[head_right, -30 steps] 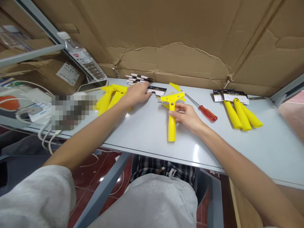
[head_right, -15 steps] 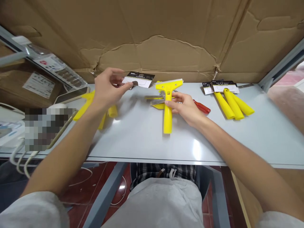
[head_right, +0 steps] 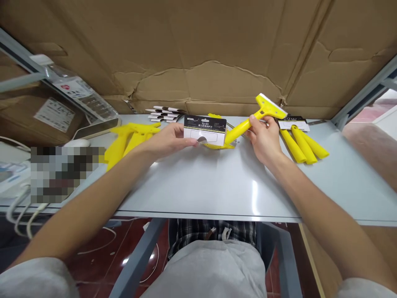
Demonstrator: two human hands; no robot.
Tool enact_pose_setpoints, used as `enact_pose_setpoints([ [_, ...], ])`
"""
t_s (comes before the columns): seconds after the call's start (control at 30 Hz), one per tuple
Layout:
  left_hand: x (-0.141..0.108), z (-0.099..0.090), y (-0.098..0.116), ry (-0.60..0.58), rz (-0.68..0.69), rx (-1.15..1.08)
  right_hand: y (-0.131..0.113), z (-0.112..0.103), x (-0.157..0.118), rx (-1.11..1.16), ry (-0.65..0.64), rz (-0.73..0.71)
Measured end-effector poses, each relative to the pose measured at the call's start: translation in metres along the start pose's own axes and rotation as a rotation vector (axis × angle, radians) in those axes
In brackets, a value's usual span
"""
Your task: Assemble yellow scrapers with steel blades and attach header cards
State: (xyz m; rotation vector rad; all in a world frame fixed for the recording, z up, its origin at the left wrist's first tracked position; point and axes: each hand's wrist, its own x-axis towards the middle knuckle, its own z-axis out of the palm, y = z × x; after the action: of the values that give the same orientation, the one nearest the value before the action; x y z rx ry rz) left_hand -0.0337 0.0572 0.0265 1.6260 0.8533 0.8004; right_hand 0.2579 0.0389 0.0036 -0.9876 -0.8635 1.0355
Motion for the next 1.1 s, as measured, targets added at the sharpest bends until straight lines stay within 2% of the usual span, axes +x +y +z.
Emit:
enact_pose_setpoints([
  [0.13,-0.001,-0.003,0.000,-0.089,-0.004,0.123,0.000,-0.005,0.007,-0.032,0.065,-0.065],
  [0.23,0.001,-0.005,-0.007,-0.126,-0.001,0.180,-0.001,-0.004,0.006,0.027,0.107,-0.062],
  [0.33,0.003,-0.003,-0.013,-0.131,0.015,0.181,-0.002,0.000,0.000,0.058,0.074,-0.027],
  [0.5,0.007,0.014,-0.019,-0.032,0.054,-0.004,0.001,0.010,-0.016,0.019,-0.073,0.072],
  [0.6,0.006,0.025,-0.022,0.009,0.034,-0.108,0.002,0.013,-0.021,0.023,-0.104,0.113],
  [0.7,0.005,0.033,-0.024,0.066,-0.037,-0.266,0.001,0.012,-0.020,0.027,-0.101,0.118],
  [0.83,0.005,0.040,-0.027,0.089,-0.208,-0.480,-0.002,0.010,-0.018,0.025,-0.088,0.084],
  [0.9,0.003,0.043,-0.027,0.082,-0.227,-0.501,-0.002,0.010,-0.018,0.004,-0.108,0.090],
  [1.1,-0.002,0.051,-0.025,0.104,-0.111,-0.437,0.000,0.011,-0.021,0.004,-0.133,0.140],
])
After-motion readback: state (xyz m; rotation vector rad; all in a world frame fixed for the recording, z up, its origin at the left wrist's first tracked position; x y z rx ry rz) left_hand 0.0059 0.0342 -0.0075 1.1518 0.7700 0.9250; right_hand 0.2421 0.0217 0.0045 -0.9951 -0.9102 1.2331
